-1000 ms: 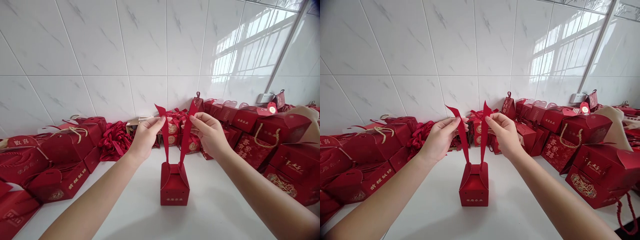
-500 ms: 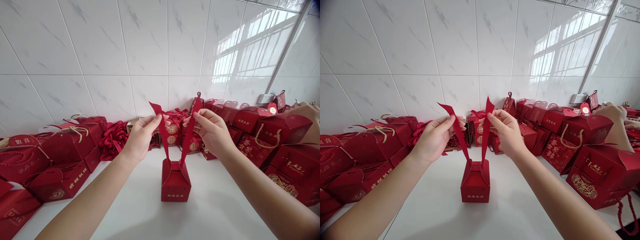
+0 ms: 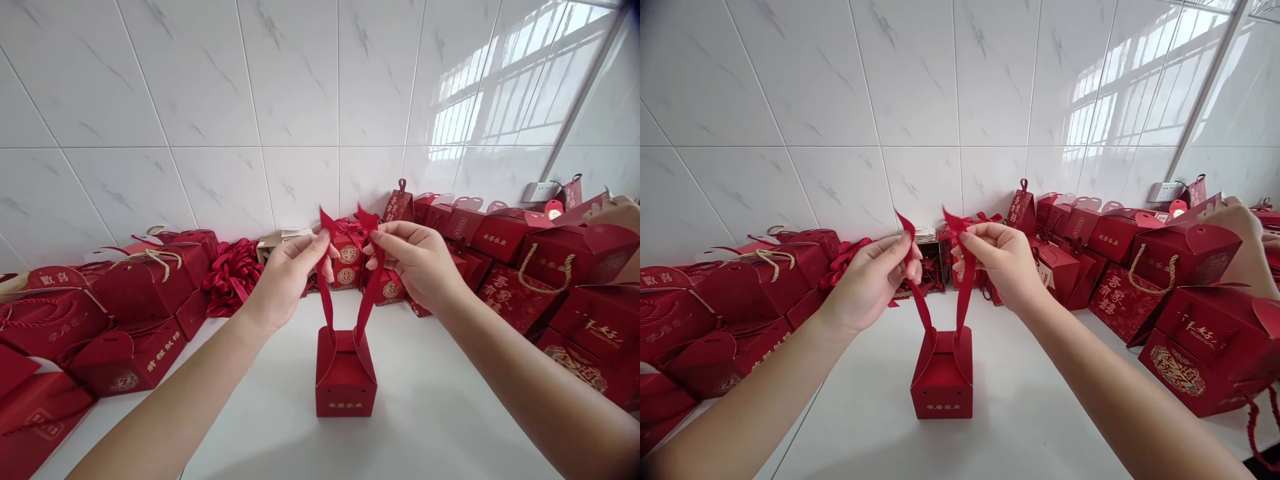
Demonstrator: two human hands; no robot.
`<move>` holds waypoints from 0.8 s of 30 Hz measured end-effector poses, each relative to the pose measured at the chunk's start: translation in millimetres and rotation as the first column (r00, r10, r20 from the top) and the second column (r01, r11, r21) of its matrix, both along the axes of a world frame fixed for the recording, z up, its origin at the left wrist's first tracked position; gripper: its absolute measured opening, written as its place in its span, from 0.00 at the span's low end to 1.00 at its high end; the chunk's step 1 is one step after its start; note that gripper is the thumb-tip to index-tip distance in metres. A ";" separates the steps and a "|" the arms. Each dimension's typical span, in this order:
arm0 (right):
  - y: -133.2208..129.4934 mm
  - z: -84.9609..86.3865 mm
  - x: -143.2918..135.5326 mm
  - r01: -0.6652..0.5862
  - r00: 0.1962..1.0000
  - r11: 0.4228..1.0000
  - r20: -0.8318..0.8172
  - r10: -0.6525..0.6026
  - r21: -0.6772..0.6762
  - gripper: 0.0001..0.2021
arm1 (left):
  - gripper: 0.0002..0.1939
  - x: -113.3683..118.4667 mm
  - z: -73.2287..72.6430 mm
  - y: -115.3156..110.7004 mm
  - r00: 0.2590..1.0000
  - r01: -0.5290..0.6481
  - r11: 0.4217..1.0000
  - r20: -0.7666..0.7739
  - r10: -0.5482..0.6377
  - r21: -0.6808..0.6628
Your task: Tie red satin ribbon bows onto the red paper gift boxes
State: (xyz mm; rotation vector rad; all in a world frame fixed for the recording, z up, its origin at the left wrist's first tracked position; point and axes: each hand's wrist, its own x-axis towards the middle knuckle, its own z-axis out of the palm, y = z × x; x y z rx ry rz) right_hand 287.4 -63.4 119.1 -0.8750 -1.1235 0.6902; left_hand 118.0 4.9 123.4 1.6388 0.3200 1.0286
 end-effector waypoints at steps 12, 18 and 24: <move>0.7 -16.0 -4.9 -0.283 0.891 0.959 0.368 0.265 -0.005 0.07 | 0.15 6.8 -15.7 -2.8 0.978 -0.008 0.999 -0.206 0.017 0.042; 8.6 -30.2 3.4 -0.338 0.893 0.941 0.323 0.315 0.017 0.09 | 0.15 -3.4 -16.5 2.3 0.940 0.070 0.997 -0.336 -0.056 0.028; 5.5 -38.5 16.3 -0.190 0.672 0.927 0.731 -0.118 0.323 0.10 | 0.14 -14.1 -25.1 12.1 0.939 0.100 0.987 -0.315 -0.136 -0.127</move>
